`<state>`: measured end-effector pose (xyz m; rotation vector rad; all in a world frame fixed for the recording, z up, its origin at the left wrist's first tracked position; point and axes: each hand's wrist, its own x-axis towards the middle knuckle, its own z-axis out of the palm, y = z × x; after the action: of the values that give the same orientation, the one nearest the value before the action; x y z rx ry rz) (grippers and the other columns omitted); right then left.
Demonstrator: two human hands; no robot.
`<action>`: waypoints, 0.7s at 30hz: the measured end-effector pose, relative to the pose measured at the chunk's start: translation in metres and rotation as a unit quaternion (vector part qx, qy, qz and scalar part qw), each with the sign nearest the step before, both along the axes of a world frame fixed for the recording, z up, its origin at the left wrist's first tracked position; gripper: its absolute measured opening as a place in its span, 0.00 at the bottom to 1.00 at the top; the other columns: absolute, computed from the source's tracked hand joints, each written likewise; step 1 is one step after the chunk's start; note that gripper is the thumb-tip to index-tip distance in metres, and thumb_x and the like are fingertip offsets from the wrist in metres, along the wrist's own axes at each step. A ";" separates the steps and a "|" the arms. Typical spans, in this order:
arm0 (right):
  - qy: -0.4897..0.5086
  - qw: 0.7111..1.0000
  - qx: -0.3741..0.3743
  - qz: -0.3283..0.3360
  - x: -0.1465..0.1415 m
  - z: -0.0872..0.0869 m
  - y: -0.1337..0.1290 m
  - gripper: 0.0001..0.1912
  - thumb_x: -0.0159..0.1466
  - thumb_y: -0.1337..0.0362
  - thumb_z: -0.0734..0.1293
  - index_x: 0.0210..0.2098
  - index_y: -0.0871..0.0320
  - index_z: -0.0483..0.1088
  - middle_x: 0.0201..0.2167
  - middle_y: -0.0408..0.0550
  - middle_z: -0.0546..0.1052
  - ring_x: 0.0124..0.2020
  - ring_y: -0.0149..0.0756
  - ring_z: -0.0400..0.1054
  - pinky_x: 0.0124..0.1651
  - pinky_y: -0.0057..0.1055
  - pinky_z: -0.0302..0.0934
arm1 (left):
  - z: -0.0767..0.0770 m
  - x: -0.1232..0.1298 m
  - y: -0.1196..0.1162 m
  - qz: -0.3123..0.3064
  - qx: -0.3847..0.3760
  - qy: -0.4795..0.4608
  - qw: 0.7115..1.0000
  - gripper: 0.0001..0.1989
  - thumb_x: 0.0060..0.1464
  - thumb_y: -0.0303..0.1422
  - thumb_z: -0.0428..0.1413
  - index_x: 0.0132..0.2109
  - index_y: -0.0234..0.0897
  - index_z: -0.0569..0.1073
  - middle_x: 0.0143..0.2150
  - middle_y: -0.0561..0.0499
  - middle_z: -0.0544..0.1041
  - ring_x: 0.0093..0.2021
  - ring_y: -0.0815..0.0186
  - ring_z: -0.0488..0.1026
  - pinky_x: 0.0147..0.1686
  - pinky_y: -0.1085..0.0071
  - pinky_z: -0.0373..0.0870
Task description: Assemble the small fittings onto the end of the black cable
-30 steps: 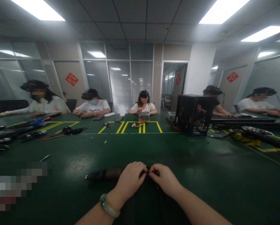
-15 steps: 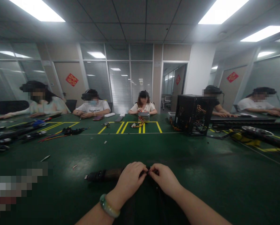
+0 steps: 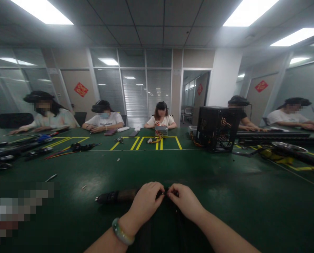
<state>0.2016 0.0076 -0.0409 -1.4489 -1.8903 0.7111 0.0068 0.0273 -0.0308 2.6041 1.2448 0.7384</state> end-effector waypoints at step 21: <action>0.016 1.000 0.004 0.000 0.000 -0.006 0.004 0.05 0.62 0.65 0.64 0.32 0.57 0.72 0.30 0.43 0.76 0.32 0.34 0.70 0.33 0.24 0.57 | -0.005 0.000 0.003 -0.016 0.025 0.008 1.000 0.05 0.56 0.28 0.56 0.40 0.40 0.71 0.43 0.52 0.74 0.45 0.62 0.69 0.49 0.64 0.63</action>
<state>0.2012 0.0117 -0.0472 -1.4248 -1.8676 0.7218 0.0068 0.0302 -0.0358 2.6694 1.2023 0.7539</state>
